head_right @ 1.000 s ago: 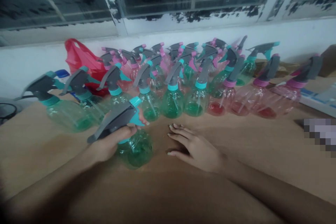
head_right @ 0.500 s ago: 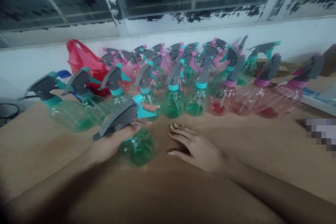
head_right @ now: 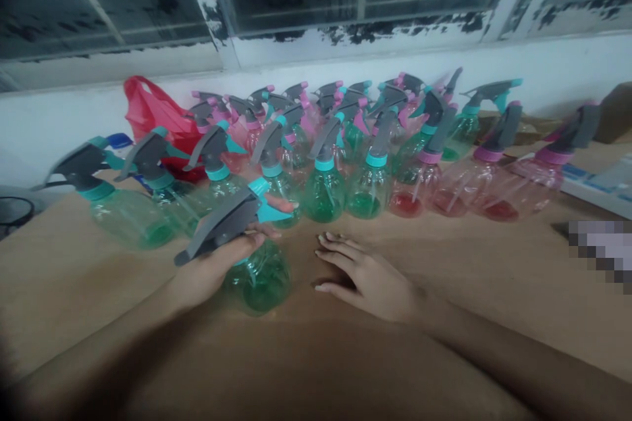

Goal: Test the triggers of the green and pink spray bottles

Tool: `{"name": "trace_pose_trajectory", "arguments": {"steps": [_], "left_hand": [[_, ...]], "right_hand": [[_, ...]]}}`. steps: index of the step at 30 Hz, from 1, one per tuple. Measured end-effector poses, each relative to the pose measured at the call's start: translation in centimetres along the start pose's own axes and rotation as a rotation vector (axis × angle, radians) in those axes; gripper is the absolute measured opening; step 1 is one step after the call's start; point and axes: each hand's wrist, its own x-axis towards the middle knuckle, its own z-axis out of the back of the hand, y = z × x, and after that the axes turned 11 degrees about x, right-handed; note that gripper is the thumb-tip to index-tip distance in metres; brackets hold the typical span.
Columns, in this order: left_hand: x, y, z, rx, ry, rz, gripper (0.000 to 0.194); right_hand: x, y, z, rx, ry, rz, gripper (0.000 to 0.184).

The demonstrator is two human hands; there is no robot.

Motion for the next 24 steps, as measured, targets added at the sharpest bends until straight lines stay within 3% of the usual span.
{"name": "trace_pose_trajectory", "arguments": {"steps": [5,24], "left_hand": [[0.1,-0.29,0.05,-0.011,-0.011,-0.022,0.032],[-0.04,0.04,0.13,-0.004,0.012,-0.029,0.011]], "right_hand": [[-0.04,-0.06,-0.02,0.02,-0.02,0.011,0.05],[-0.05,-0.03,-0.1,0.032,-0.025,0.001,0.05]]}}
